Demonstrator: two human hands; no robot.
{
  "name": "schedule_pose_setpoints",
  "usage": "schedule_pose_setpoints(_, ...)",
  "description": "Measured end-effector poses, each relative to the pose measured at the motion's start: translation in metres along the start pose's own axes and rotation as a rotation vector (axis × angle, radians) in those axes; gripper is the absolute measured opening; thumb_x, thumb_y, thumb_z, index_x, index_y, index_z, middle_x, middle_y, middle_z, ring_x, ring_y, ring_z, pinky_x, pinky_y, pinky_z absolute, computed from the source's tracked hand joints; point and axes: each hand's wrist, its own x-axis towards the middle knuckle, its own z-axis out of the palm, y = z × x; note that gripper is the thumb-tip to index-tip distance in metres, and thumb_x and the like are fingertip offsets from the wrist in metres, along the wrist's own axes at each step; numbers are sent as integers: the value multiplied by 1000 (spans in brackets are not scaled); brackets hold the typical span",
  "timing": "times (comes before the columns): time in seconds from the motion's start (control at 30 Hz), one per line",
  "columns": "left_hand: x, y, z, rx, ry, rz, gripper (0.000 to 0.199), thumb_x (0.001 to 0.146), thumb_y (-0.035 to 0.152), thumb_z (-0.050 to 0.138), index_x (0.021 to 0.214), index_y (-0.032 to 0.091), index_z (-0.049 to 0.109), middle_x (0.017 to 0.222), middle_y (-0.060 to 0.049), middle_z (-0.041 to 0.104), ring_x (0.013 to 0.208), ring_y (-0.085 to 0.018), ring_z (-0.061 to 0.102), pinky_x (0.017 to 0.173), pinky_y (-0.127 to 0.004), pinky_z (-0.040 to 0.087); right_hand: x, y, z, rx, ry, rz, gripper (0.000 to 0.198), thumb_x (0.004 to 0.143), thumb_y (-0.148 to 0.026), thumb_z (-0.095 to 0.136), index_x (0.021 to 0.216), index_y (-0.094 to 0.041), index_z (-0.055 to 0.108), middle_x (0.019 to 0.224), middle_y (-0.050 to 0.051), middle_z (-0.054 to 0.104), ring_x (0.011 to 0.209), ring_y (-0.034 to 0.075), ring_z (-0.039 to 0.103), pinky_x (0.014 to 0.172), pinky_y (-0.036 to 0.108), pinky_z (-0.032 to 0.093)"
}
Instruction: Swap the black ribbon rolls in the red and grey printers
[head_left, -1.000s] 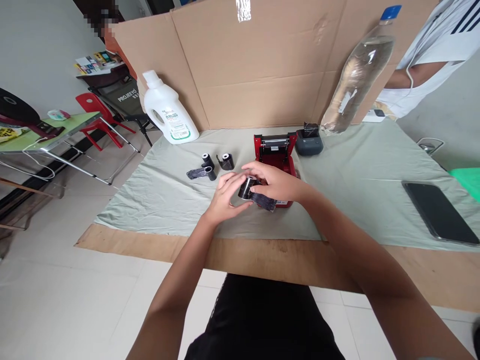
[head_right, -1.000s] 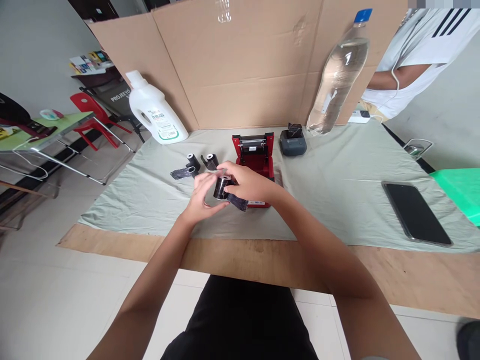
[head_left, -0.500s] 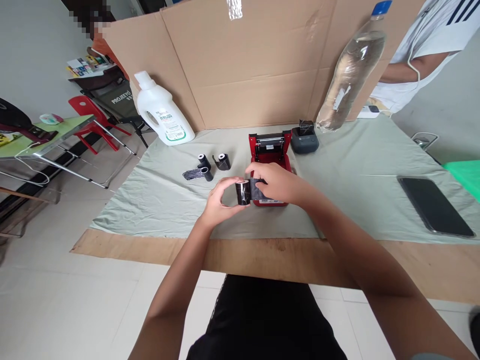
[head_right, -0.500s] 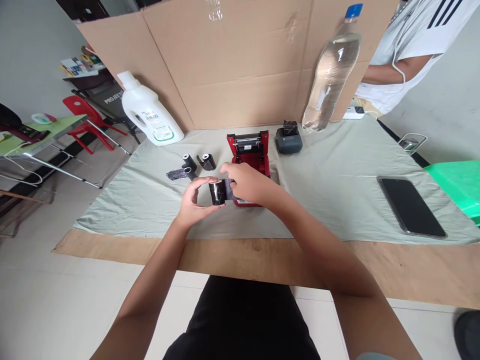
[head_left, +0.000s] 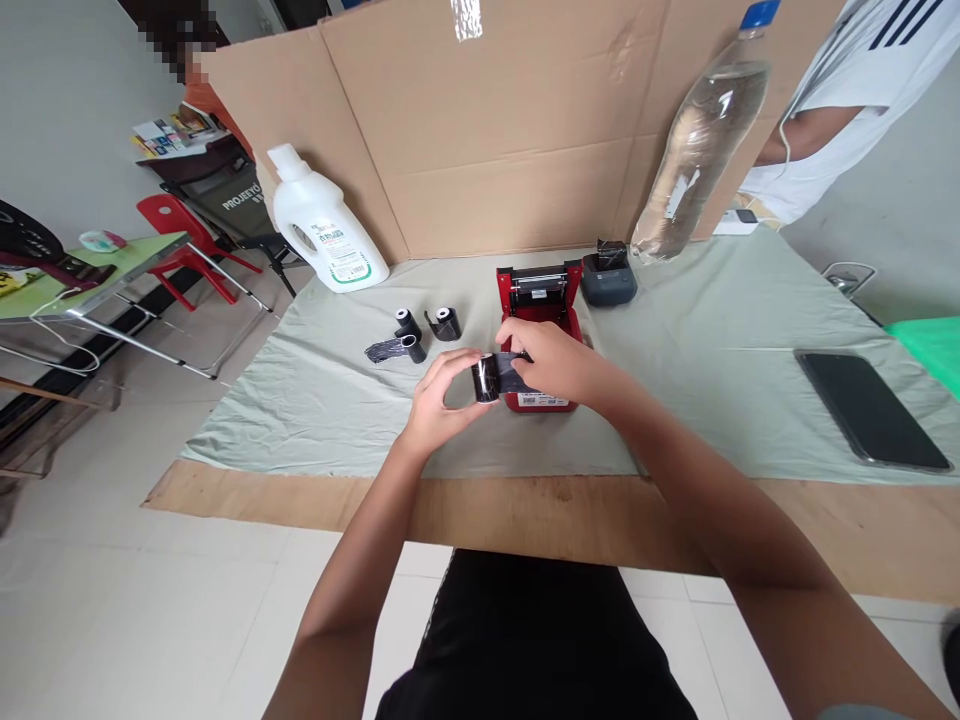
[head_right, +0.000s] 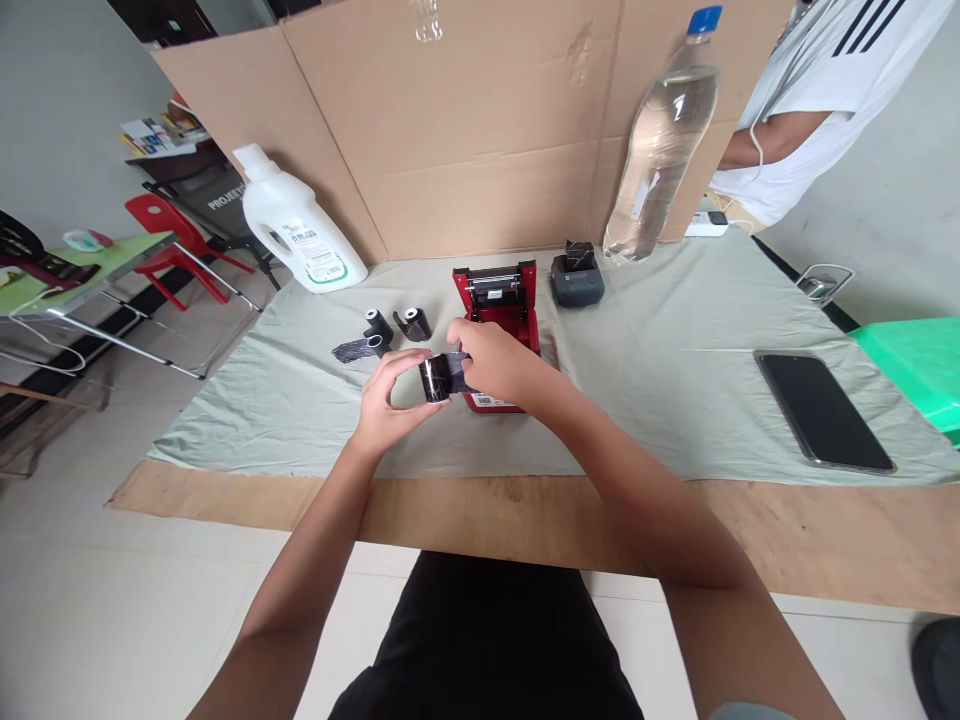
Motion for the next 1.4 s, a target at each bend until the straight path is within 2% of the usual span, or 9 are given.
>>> schedule_pose_setpoints(0.3,-3,-9,2,150,7,78,52,89,26,79,136,26,57,126,-9,68,119,-25,68,103,-42,57,0,-7,-1,155,15,-46,26,80,-11,58,104,-21,58,80,-1,64,75,17,58,66,28,39)
schedule_pose_setpoints(0.5,-4,-9,4,263,30,128,49,89,22,77,135,27,59,123,-9,71,118,-27,66,100,-43,53,-2,-19,21,197,84,-81,27,81,-8,54,104,-22,57,77,-3,59,71,15,56,65,27,36)
schedule_pose_setpoints(0.67,-6,-9,6,318,16,169,48,94,20,69,140,26,58,128,-10,71,125,-28,66,103,-44,56,-1,-23,41,215,183,-104,31,80,-7,53,107,-22,55,78,-3,56,72,16,56,65,28,36)
schedule_pose_setpoints(0.73,-8,-8,10,326,36,136,51,97,19,63,147,26,55,135,-10,69,127,-27,67,101,-39,59,0,-23,49,242,236,-124,32,81,-7,53,109,-22,54,79,-3,55,73,16,56,66,28,39)
schedule_pose_setpoints(0.9,-17,-10,17,259,85,20,58,100,20,56,156,26,45,140,-12,67,112,-20,73,77,-26,63,-1,-25,60,297,311,-145,27,84,-13,56,109,-23,52,81,-3,55,72,15,56,68,29,43)
schedule_pose_setpoints(1.0,-17,-10,18,240,112,-28,63,99,27,61,158,25,40,135,-12,70,110,-22,74,83,-30,64,-4,-28,60,390,300,-149,32,84,-26,67,112,-24,51,84,-3,57,72,15,59,68,29,45)
schedule_pose_setpoints(1.1,-15,-6,16,173,140,-76,83,93,40,75,161,25,30,134,-14,71,116,-25,73,93,-36,63,-4,-27,61,544,275,-134,31,87,-34,65,113,-25,51,90,-2,60,81,16,63,75,31,49)
schedule_pose_setpoints(1.23,-13,-1,16,45,227,-125,96,84,47,86,158,26,27,131,-14,71,115,-25,74,93,-38,63,1,-19,66,661,349,-156,27,87,-22,56,113,-24,51,96,1,59,89,17,63,84,34,53)
schedule_pose_setpoints(1.4,-12,3,20,27,306,-139,90,82,50,86,150,26,32,127,-13,71,118,-27,73,102,-46,60,1,-17,71,475,438,-178,35,81,-15,59,114,-25,54,111,6,57,96,19,59,97,39,55)
